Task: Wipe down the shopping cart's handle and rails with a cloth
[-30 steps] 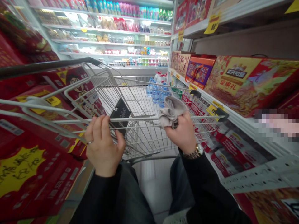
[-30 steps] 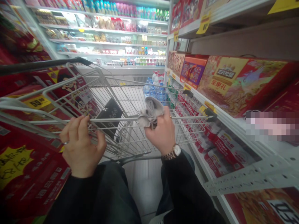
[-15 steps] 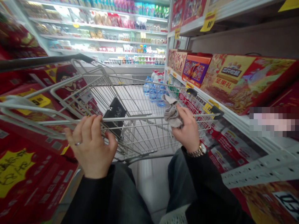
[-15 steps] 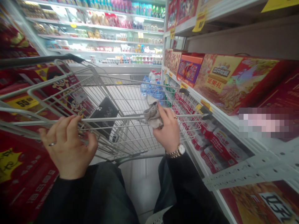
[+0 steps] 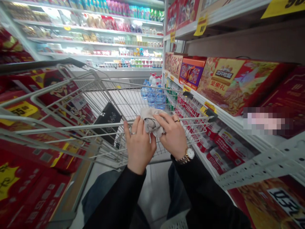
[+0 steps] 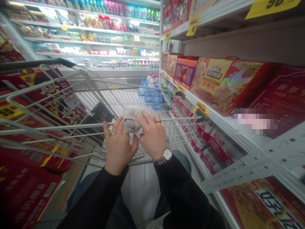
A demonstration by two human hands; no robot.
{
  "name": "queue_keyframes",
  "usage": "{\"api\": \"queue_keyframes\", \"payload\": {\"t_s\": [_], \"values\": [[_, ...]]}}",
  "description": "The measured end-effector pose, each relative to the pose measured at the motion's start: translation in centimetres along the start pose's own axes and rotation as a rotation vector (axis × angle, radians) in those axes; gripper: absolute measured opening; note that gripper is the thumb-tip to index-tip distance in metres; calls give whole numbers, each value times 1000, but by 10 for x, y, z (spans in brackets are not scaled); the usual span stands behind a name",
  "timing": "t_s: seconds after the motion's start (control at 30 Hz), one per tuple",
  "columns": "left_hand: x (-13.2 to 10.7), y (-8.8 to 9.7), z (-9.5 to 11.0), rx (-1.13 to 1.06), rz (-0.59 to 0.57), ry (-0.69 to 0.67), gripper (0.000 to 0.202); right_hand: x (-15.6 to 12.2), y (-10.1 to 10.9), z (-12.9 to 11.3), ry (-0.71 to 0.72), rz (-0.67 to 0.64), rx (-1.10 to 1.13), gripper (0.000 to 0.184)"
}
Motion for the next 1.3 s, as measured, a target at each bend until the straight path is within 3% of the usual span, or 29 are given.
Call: {"api": "queue_keyframes", "payload": {"t_s": [0.2,0.27,0.33,0.5,0.57,0.67,0.83,0.9,1.0,1.17,1.23,1.3], "values": [[-5,-4,-9,16,8,9,58,-18,11,62,-146,124,-2,64],[-5,-3,-9,21,13,7,57,-22,10,69,-190,159,-11,61],[-5,-5,-7,25,25,15,56,-20,6,59,-182,156,-7,59],[-7,-8,-6,8,63,11,51,-6,-4,6,-60,35,33,62],[-7,-7,-9,16,53,-19,51,-4,-5,3,-66,7,53,64],[-7,-4,-13,1,32,-44,56,-9,0,28,-108,24,63,62],[-5,-4,-12,-5,50,-33,59,-29,20,98,-297,127,11,56],[-5,-4,-9,6,52,-18,60,-32,24,108,-361,158,-20,57],[-4,-5,-5,17,51,-8,61,-27,16,87,-359,166,-46,56],[-4,-7,-3,33,51,-38,52,-8,-6,13,-110,62,-10,59],[-4,-6,-4,38,50,-49,51,-6,-6,10,-98,37,20,59],[-4,-6,-5,34,40,-40,58,-11,0,28,-128,31,37,59]]}}
Point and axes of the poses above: each hand's wrist, its own x-axis towards the middle knuckle, its own y-axis out of the back of the hand, z = x × y, the point moved 2 cm from there along x, towards the middle knuckle, and after that the axes turned 12 degrees about -z, right-handed, at the moved point
